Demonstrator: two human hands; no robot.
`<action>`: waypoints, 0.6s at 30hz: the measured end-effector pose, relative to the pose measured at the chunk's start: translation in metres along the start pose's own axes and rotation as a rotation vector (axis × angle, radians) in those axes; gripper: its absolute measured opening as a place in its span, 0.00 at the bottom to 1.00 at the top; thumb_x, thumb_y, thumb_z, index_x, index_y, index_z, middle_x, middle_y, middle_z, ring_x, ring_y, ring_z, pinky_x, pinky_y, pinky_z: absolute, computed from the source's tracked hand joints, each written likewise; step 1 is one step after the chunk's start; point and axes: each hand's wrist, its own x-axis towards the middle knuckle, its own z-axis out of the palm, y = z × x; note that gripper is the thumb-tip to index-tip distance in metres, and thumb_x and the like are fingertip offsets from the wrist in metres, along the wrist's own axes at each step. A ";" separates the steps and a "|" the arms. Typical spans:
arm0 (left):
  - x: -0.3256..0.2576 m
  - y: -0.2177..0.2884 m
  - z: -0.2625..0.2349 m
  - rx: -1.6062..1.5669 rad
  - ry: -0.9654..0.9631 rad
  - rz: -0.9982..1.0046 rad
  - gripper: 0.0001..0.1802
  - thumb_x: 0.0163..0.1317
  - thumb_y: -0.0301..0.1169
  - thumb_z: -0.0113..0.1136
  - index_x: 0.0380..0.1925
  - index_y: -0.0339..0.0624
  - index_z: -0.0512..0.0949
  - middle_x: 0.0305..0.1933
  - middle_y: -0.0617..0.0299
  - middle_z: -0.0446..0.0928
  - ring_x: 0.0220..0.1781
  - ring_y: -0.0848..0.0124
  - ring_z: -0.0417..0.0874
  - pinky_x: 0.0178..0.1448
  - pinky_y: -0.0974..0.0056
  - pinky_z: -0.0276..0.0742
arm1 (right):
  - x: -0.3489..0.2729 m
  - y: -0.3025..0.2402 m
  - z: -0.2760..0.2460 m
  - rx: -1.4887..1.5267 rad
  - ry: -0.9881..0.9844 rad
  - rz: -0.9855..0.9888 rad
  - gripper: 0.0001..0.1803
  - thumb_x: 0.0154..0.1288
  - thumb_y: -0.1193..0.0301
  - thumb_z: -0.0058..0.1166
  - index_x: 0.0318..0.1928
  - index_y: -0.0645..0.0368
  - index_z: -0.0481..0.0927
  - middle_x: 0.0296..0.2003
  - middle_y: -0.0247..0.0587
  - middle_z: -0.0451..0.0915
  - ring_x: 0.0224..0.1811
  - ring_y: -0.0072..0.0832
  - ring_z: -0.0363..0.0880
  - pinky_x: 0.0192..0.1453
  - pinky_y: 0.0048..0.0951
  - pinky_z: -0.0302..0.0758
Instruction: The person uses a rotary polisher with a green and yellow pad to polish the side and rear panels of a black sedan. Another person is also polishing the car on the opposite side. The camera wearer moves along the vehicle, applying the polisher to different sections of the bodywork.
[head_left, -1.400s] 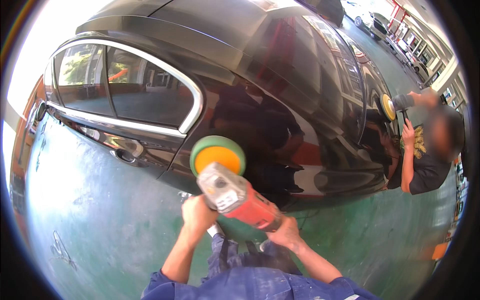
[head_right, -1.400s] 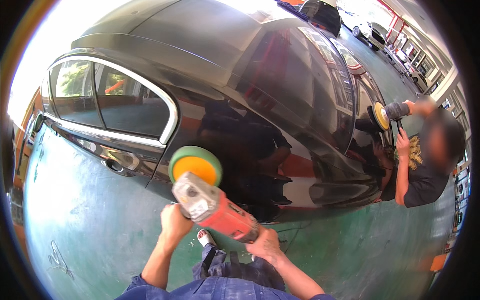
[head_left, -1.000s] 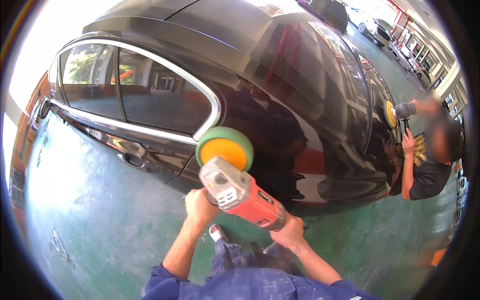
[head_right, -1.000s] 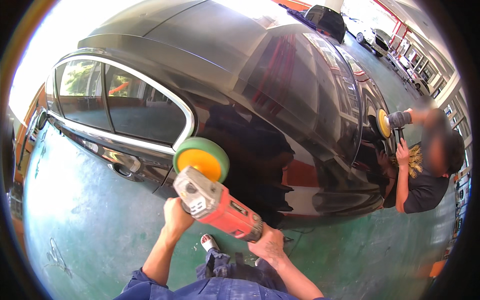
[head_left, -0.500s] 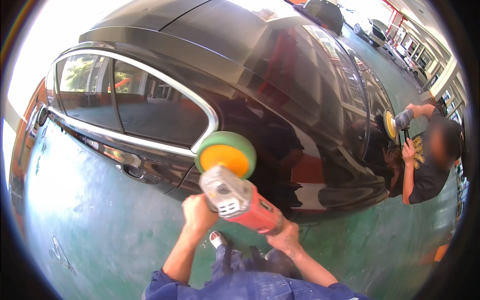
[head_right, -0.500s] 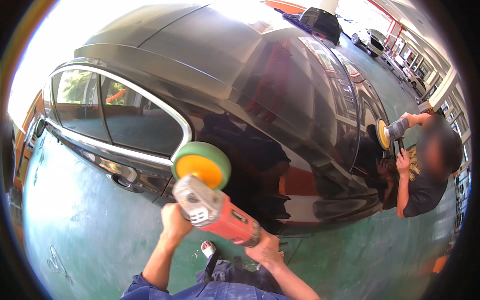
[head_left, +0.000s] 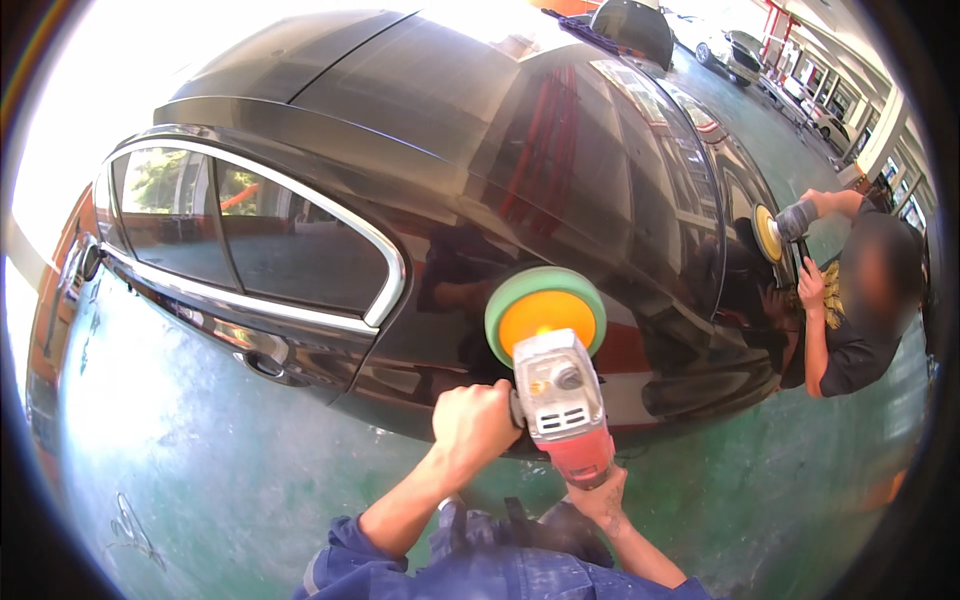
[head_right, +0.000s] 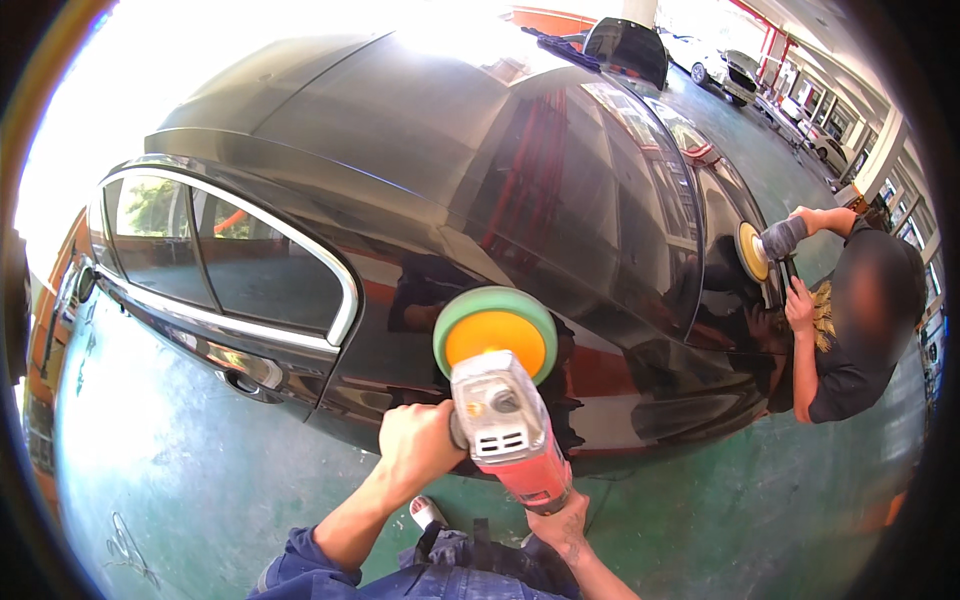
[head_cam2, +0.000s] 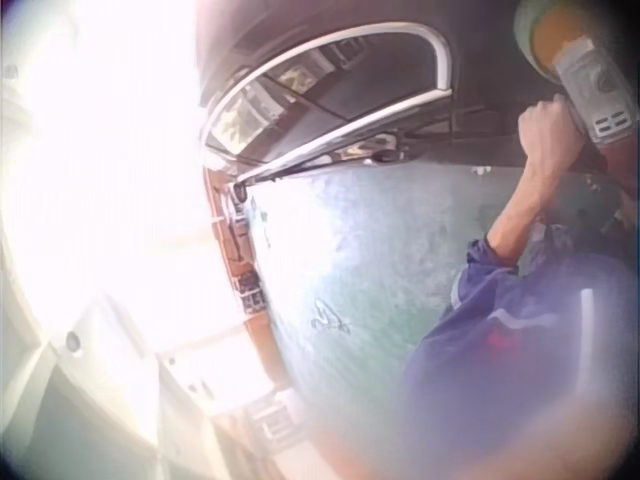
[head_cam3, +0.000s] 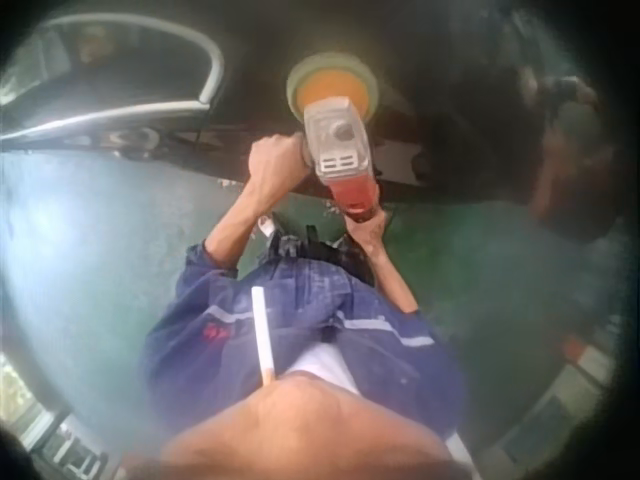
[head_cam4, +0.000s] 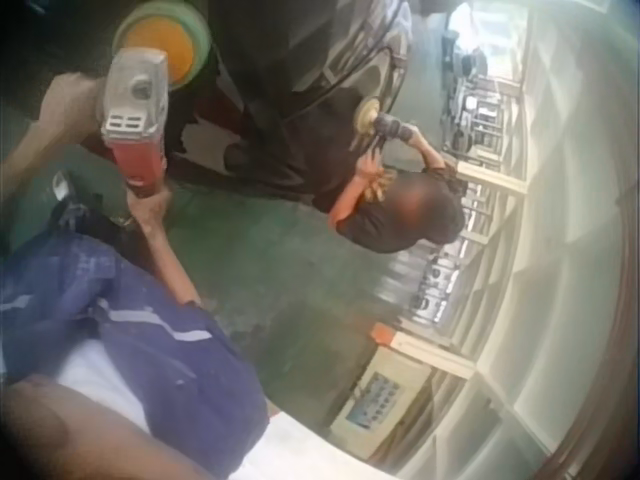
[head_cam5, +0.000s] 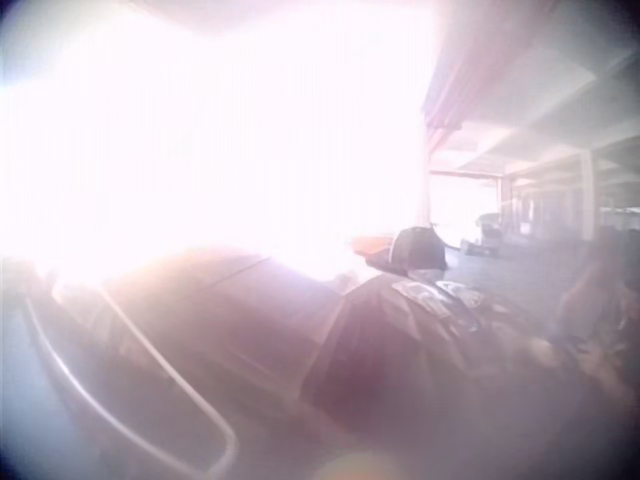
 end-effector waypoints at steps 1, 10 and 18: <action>0.000 0.001 0.006 0.021 -0.024 0.036 0.13 0.47 0.42 0.70 0.27 0.46 0.84 0.21 0.52 0.82 0.25 0.53 0.87 0.34 0.52 0.83 | -0.005 0.007 0.002 0.005 -0.010 0.008 0.26 0.51 0.71 0.70 0.54 0.61 0.82 0.35 0.51 0.88 0.41 0.40 0.90 0.45 0.33 0.83; 0.005 -0.075 -0.073 0.091 0.474 -0.104 0.16 0.42 0.41 0.76 0.27 0.45 0.83 0.24 0.50 0.82 0.29 0.49 0.86 0.34 0.50 0.80 | 0.056 -0.075 0.054 0.050 -0.149 -0.055 0.23 0.51 0.66 0.70 0.48 0.60 0.82 0.33 0.58 0.85 0.38 0.53 0.86 0.42 0.45 0.84; 0.023 -0.073 -0.123 0.082 0.488 -0.261 0.18 0.45 0.41 0.75 0.28 0.38 0.85 0.27 0.41 0.82 0.35 0.42 0.85 0.41 0.48 0.79 | 0.080 -0.129 0.045 -0.036 -0.280 0.044 0.21 0.51 0.63 0.67 0.39 0.66 0.80 0.30 0.61 0.83 0.37 0.57 0.84 0.44 0.51 0.82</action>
